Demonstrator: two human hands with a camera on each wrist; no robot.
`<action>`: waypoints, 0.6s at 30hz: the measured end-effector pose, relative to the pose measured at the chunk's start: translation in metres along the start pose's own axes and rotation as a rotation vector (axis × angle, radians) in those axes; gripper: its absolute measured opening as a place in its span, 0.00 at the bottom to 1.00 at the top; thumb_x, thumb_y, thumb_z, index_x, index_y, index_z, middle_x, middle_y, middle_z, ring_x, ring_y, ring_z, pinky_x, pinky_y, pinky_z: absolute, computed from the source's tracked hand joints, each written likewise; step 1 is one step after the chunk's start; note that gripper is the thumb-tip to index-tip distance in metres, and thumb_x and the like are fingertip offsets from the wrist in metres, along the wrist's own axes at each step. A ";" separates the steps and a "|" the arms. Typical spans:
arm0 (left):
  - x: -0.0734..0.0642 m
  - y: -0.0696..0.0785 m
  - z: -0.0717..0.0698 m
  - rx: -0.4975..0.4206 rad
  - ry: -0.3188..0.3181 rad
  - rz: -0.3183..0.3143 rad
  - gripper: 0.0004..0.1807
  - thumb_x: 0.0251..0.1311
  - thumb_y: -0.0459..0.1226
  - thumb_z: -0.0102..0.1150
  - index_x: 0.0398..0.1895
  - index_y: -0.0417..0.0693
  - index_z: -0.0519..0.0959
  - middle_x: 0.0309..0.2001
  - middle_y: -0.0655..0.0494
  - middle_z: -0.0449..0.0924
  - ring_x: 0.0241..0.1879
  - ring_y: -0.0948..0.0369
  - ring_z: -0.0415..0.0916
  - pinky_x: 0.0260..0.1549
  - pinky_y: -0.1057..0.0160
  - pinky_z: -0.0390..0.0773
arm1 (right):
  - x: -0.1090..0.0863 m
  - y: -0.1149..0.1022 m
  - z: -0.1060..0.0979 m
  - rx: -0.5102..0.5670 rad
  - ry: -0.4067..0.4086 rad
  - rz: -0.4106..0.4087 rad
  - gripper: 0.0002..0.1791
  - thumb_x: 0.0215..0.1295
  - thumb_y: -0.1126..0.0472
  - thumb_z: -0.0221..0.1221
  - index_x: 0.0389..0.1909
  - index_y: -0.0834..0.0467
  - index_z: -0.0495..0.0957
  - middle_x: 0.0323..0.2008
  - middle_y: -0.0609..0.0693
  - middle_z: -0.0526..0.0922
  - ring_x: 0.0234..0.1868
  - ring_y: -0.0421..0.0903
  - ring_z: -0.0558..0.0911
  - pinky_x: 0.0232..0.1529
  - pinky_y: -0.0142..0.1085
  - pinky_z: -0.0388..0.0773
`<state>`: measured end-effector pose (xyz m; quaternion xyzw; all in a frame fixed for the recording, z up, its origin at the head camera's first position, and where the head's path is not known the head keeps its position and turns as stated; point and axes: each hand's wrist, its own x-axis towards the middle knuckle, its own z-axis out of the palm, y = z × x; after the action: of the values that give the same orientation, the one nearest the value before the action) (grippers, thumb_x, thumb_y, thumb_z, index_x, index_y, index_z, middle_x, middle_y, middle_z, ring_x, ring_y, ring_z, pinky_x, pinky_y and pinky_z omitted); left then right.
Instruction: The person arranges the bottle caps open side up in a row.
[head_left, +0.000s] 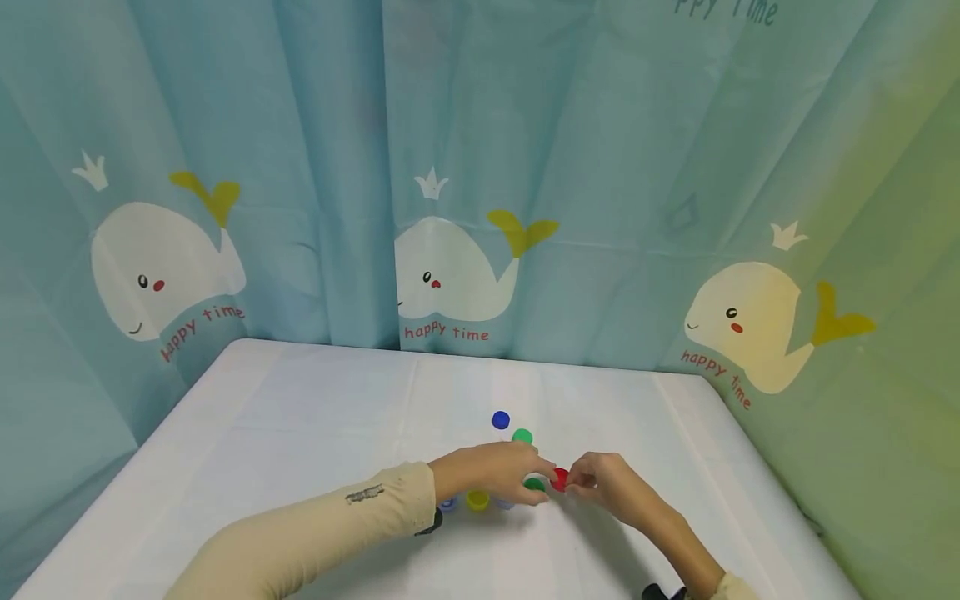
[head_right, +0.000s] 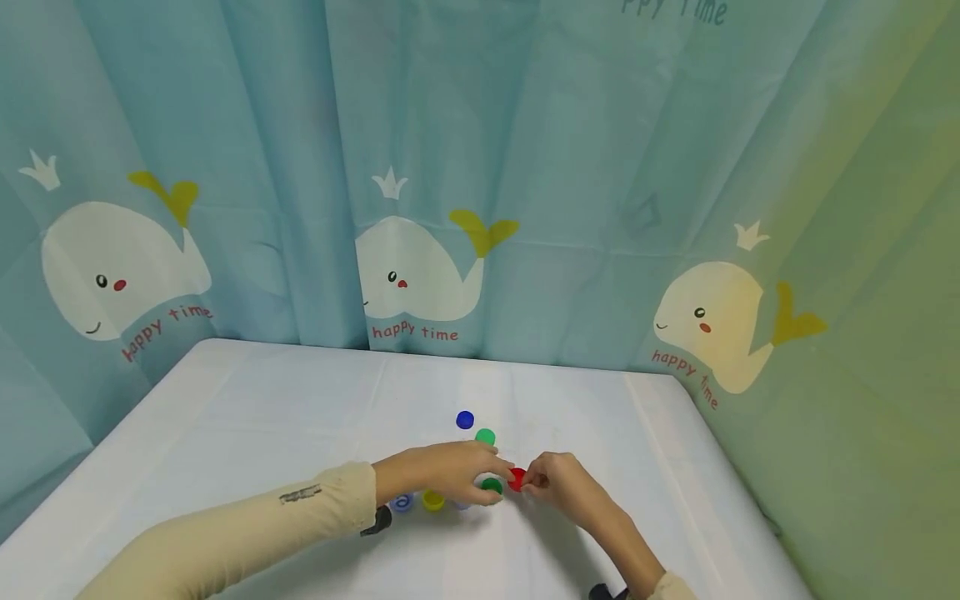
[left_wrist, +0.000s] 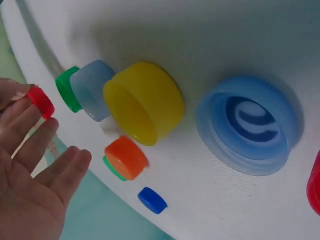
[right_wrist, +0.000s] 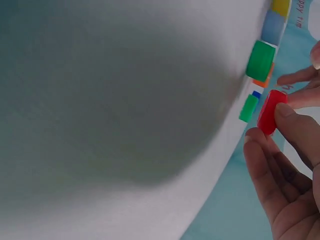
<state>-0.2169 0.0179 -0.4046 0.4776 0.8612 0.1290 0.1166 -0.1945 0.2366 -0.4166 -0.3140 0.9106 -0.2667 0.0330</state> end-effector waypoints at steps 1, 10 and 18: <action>0.001 0.000 0.001 0.009 -0.008 -0.002 0.19 0.61 0.47 0.58 0.55 0.56 0.79 0.50 0.67 0.78 0.38 0.72 0.70 0.39 0.75 0.70 | -0.001 0.001 0.001 -0.001 -0.012 -0.002 0.06 0.52 0.70 0.66 0.26 0.56 0.82 0.29 0.41 0.80 0.29 0.34 0.77 0.30 0.29 0.77; 0.008 0.006 0.002 0.031 -0.043 -0.013 0.17 0.61 0.46 0.59 0.52 0.55 0.81 0.54 0.67 0.77 0.37 0.75 0.73 0.40 0.77 0.71 | -0.002 0.002 0.003 -0.051 -0.032 -0.058 0.06 0.51 0.70 0.67 0.24 0.57 0.82 0.27 0.39 0.75 0.28 0.33 0.74 0.27 0.28 0.74; 0.006 0.008 0.004 0.089 -0.045 -0.047 0.17 0.60 0.49 0.58 0.52 0.59 0.81 0.55 0.69 0.74 0.47 0.72 0.72 0.45 0.72 0.71 | 0.000 0.005 0.006 -0.052 -0.034 -0.044 0.05 0.50 0.70 0.68 0.23 0.58 0.82 0.26 0.39 0.77 0.26 0.33 0.74 0.26 0.28 0.74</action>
<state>-0.2124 0.0273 -0.4058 0.4647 0.8742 0.0768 0.1178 -0.1959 0.2367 -0.4246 -0.3393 0.9094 -0.2382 0.0345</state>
